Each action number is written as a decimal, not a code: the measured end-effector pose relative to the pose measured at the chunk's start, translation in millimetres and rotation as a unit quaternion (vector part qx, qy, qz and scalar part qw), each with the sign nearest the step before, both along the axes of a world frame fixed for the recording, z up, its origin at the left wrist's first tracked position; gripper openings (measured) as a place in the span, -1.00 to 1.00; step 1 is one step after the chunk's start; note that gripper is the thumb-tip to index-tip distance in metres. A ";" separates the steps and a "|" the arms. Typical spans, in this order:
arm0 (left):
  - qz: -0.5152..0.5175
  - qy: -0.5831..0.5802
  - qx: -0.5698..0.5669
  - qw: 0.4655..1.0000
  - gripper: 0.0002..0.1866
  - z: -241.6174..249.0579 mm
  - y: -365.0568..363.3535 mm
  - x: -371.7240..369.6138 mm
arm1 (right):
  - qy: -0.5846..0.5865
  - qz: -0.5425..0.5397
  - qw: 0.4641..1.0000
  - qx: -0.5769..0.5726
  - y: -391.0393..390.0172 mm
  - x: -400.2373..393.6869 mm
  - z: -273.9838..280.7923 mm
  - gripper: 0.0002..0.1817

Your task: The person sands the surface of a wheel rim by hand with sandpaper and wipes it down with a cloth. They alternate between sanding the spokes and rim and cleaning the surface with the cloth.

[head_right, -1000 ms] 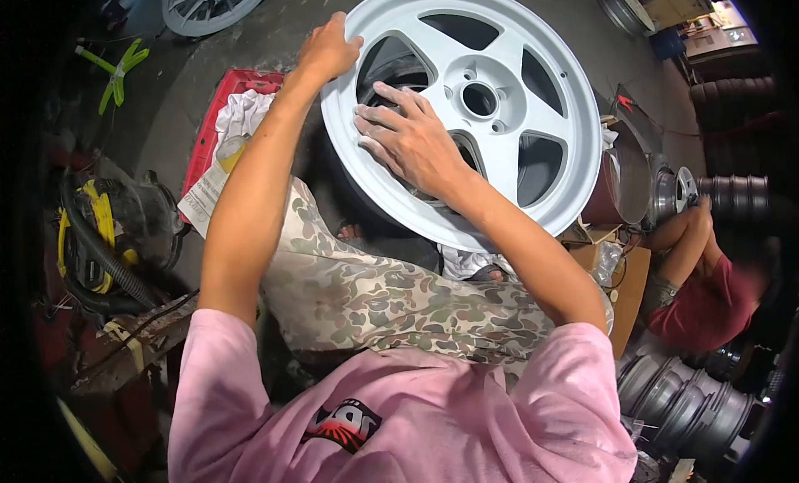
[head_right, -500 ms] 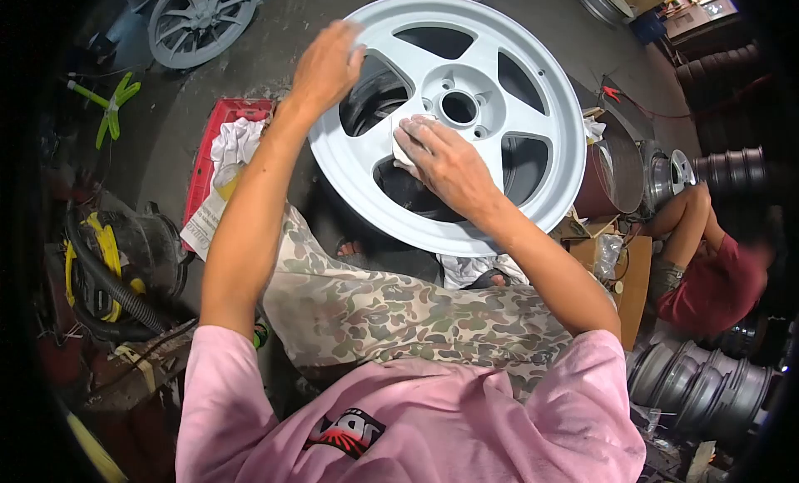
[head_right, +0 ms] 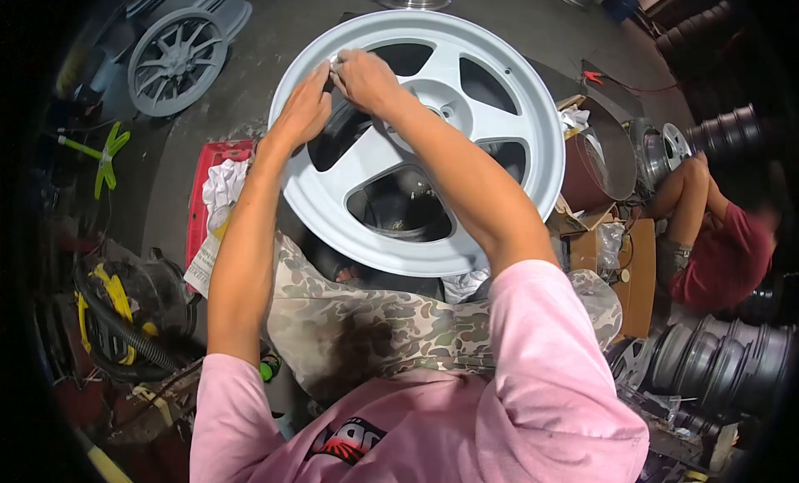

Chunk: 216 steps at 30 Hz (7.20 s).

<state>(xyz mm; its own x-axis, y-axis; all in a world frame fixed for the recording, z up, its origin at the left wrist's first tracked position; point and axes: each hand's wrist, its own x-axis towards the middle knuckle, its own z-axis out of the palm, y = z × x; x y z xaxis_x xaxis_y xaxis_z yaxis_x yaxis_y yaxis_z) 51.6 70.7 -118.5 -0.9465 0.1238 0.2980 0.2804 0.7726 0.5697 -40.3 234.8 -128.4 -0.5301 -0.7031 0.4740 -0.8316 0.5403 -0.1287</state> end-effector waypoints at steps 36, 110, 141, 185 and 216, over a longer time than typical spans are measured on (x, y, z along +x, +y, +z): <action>0.005 -0.206 -0.368 0.907 -0.58 61.1 108.2 90.5 | -0.001 0.093 0.993 0.079 28.0 -42.2 39.3 -0.70; -0.176 -0.110 -0.400 0.893 -0.39 74.0 140.5 217.1 | -0.220 -0.195 0.956 -0.019 192.9 246.9 99.4 -0.77; -0.193 -0.023 -0.211 0.958 -0.30 41.4 136.2 82.1 | -0.231 -0.166 0.946 -0.158 189.9 303.4 107.1 -0.79; -0.456 0.040 -0.203 0.866 -0.11 56.6 252.0 91.3 | -0.218 -0.290 0.874 -0.323 285.5 380.9 30.3 -0.85; -0.070 0.073 -0.236 0.967 -0.44 73.2 -21.2 204.4 | -0.228 -0.013 0.973 0.032 272.1 274.6 105.7 -0.52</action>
